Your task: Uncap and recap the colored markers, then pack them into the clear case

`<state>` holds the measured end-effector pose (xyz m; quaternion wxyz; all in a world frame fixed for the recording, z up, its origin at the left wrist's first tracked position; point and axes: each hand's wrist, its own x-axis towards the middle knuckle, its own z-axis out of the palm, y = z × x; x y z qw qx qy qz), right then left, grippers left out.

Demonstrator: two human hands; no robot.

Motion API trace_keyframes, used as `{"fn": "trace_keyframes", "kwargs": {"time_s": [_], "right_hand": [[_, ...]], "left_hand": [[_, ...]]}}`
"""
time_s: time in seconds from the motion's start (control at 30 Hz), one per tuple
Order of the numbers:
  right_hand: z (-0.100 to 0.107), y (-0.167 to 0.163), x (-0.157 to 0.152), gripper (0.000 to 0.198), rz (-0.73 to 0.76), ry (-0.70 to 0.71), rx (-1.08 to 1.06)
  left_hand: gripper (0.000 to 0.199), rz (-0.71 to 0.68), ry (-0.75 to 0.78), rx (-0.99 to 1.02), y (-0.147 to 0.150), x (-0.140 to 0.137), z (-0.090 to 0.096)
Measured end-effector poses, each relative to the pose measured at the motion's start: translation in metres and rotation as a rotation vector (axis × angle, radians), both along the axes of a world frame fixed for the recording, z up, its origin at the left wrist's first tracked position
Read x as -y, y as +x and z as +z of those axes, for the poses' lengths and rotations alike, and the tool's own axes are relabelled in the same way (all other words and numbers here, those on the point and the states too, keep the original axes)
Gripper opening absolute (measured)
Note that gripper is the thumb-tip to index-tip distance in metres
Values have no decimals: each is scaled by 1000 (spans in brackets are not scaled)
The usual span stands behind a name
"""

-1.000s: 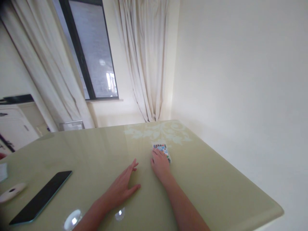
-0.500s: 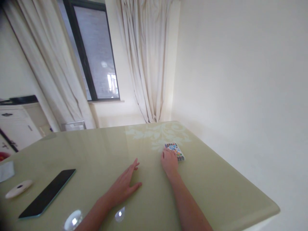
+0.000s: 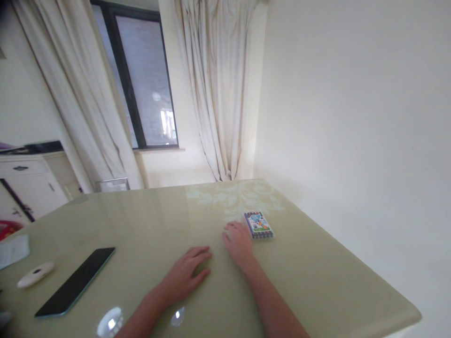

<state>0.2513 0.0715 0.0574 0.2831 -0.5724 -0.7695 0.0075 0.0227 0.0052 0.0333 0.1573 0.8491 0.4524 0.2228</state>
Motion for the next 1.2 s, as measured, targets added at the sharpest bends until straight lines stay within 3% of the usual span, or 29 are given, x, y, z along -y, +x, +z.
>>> {"fn": "trace_keyframes", "kwargs": {"time_s": [0.07, 0.17, 0.3, 0.47, 0.6, 0.67, 0.8, 0.93, 1.07, 1.2], "right_hand": [[4, 23, -8, 27, -284, 113, 14], [2, 54, -15, 50, -561, 149, 6], [-9, 65, -19, 68, -650, -65, 64], [-16, 33, -12, 64, -473, -80, 55], [-11, -8, 7, 40, -9, -91, -128], [-9, -24, 15, 33, 130, -105, -252], [-11, -37, 24, 33, 251, -91, -336], [-12, -31, 23, 36, 340, -112, -373], [-4, -22, 21, 51, 394, -47, -384], [4, -20, 24, 49, 400, 42, -391]], "left_hand": [[42, 9, 6, -19, 1, 1, 1], [43, 8, 11, -16, 1, 3, 3], [42, -6, 26, 7, 2, 3, 3], [57, 50, 23, 47, 6, 2, -1], [86, 186, 115, 68, 5, -1, -3], [93, 266, 152, 40, 2, -3, -5], [74, 376, 178, -40, -2, -7, -6], [60, 353, 213, -11, -4, -7, 2], [47, 199, 178, 288, -13, -4, 20], [41, 214, 126, 496, -21, -2, 28]]}}
